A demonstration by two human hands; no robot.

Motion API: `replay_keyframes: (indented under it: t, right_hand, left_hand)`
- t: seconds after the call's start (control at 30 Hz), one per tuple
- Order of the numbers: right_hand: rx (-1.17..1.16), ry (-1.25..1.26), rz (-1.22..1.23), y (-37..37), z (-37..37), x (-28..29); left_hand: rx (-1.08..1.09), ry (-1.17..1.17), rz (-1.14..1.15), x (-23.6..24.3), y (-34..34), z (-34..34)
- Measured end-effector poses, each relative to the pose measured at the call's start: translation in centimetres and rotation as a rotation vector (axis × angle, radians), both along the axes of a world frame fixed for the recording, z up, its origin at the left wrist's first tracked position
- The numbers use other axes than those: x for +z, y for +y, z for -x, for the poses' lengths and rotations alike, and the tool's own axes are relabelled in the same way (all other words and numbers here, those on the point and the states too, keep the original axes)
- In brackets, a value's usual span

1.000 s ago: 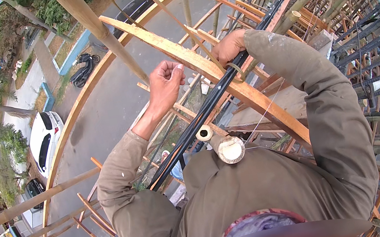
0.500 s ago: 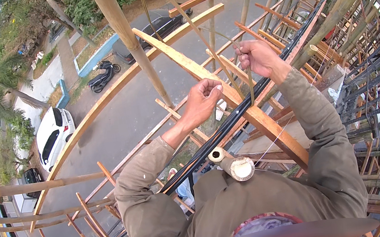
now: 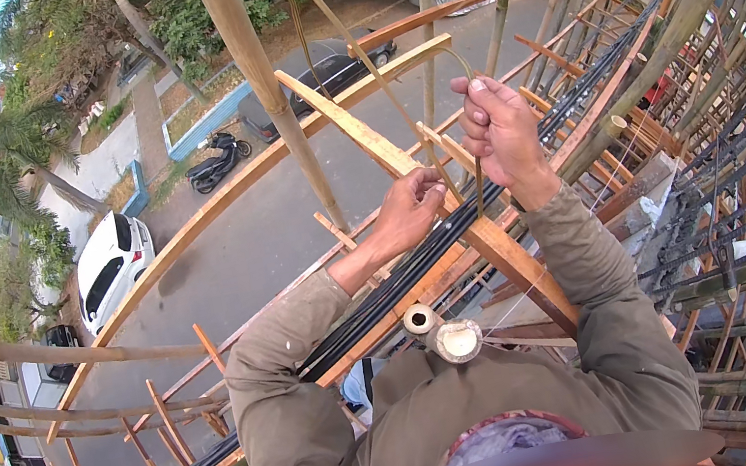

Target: The person climbs a bamboo scaffolding structure and ties a rope around a vertical bamboo pole using both hands. The person secures the rope by wrapping and knotting it to stabilize the structure.

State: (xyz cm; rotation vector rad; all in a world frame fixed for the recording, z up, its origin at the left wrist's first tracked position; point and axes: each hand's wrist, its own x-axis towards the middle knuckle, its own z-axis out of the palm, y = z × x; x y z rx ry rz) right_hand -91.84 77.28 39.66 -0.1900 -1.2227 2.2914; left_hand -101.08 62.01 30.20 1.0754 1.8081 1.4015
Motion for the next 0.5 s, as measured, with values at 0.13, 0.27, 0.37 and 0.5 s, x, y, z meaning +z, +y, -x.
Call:
replay_keyframes:
  t: [0.13, 0.27, 0.37, 0.5]
  right_hand:
    - [-0.027, 0.094, -0.112, -0.5, -0.8, 1.3]
    - [-0.068, 0.187, -0.126, -1.2, -0.9, 3.0]
    - [-0.09, 0.286, -0.146, -1.4, -0.1, 4.9]
    - [0.085, 0.59, -0.257, -0.8, 1.3, 9.8]
  left_hand:
    - [-0.074, 0.162, 0.282, 0.6, -1.4, -0.4]
    - [-0.231, -0.288, 0.383, 1.9, -1.4, -0.9]
    - [-0.29, -0.337, 0.348, 3.6, -1.3, -1.5]
    - [-0.2, -0.268, 0.342, 6.9, -1.4, -1.4]
